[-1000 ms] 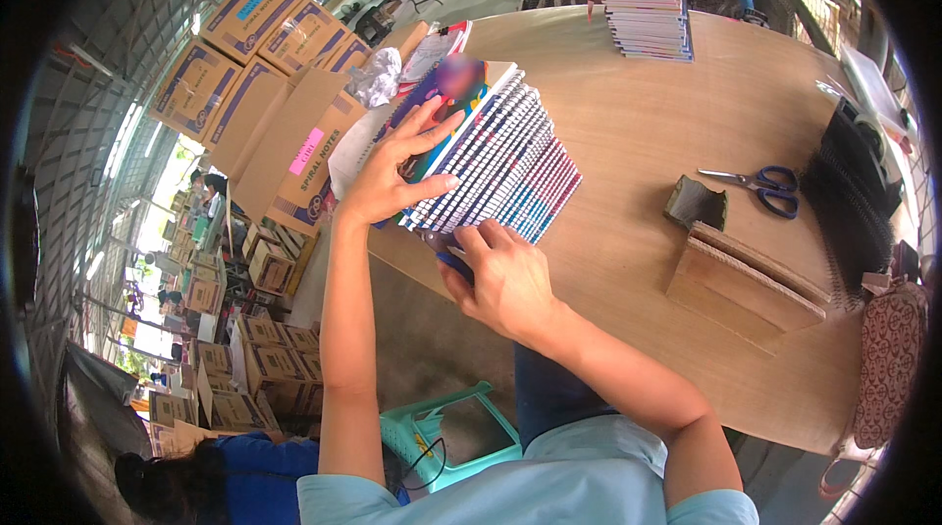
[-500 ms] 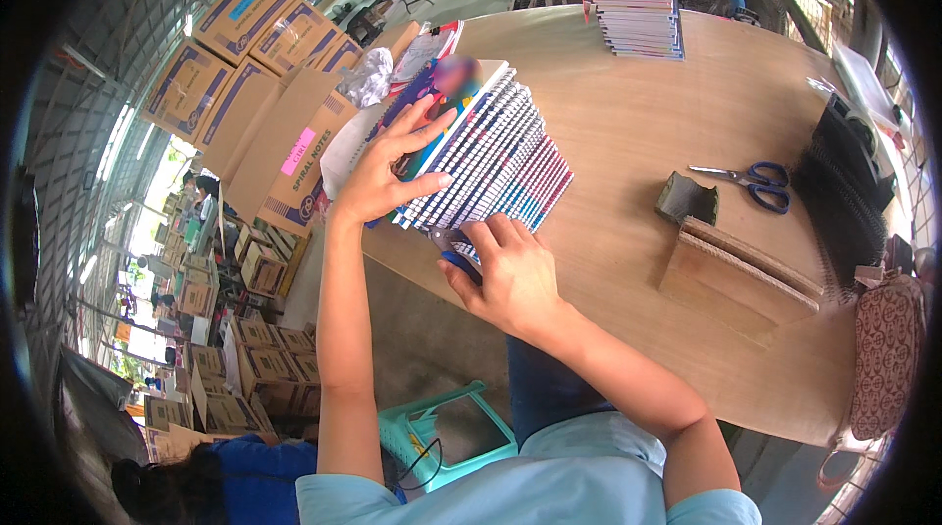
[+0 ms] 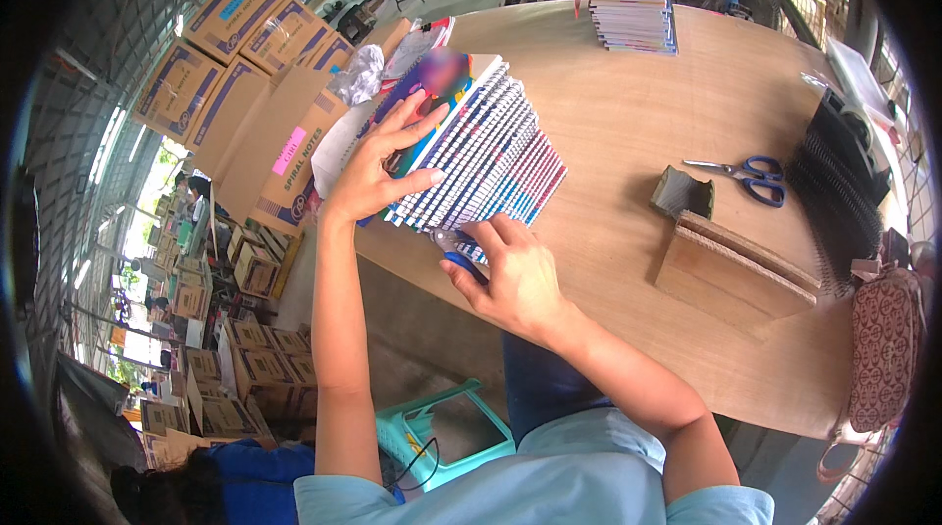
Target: The person sits at a table and uses a pair of blue pliers to trim the spiral binding of a stack of notebooks. They repeatedly pull the pliers along the edge of the notebooks to remove excess wire, then place the pliers down and adjust the stack.
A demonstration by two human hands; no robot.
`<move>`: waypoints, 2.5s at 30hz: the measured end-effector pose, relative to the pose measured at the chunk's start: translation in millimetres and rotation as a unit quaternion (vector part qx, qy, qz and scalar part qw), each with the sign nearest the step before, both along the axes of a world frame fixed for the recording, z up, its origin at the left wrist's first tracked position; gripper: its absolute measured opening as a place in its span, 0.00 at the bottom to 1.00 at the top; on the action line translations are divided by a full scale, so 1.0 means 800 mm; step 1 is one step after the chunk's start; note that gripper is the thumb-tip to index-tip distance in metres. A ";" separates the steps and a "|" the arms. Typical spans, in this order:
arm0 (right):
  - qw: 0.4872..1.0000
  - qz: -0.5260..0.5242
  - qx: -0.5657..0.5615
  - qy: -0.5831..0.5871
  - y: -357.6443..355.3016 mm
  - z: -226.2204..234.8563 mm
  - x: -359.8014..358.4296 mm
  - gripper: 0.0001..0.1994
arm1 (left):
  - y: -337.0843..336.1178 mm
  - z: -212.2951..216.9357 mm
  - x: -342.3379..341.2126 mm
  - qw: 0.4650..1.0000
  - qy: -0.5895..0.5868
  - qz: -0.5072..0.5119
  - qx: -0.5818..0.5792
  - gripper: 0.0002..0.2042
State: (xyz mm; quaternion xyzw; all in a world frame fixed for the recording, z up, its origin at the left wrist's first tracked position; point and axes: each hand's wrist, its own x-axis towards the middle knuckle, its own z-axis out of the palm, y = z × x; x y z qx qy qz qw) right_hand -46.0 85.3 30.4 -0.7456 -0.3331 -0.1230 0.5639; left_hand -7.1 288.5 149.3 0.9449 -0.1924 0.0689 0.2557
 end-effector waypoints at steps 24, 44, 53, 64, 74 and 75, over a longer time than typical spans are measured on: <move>0.953 0.141 0.052 0.262 0.005 -0.005 0.015 0.15 | 0.002 0.000 0.000 1.000 0.002 0.000 0.026 0.35; 1.000 0.002 0.000 0.019 0.000 -0.022 0.006 0.18 | 0.000 0.001 0.002 1.000 0.000 -0.003 0.017 0.34; 0.994 0.068 0.003 0.087 0.004 -0.027 0.009 0.15 | 0.000 0.001 -0.001 0.999 -0.004 0.014 0.039 0.35; 0.997 -0.052 -0.048 -0.038 -0.006 -0.024 0.005 0.18 | 0.004 0.000 -0.001 0.999 -0.008 0.015 0.031 0.35; 0.950 0.122 -0.002 0.286 -0.006 -0.028 0.017 0.18 | 0.002 -0.002 0.000 1.000 0.005 0.001 0.007 0.34; 0.988 0.053 0.018 0.140 -0.003 -0.039 0.011 0.17 | 0.002 -0.001 0.000 1.000 0.001 0.000 0.014 0.34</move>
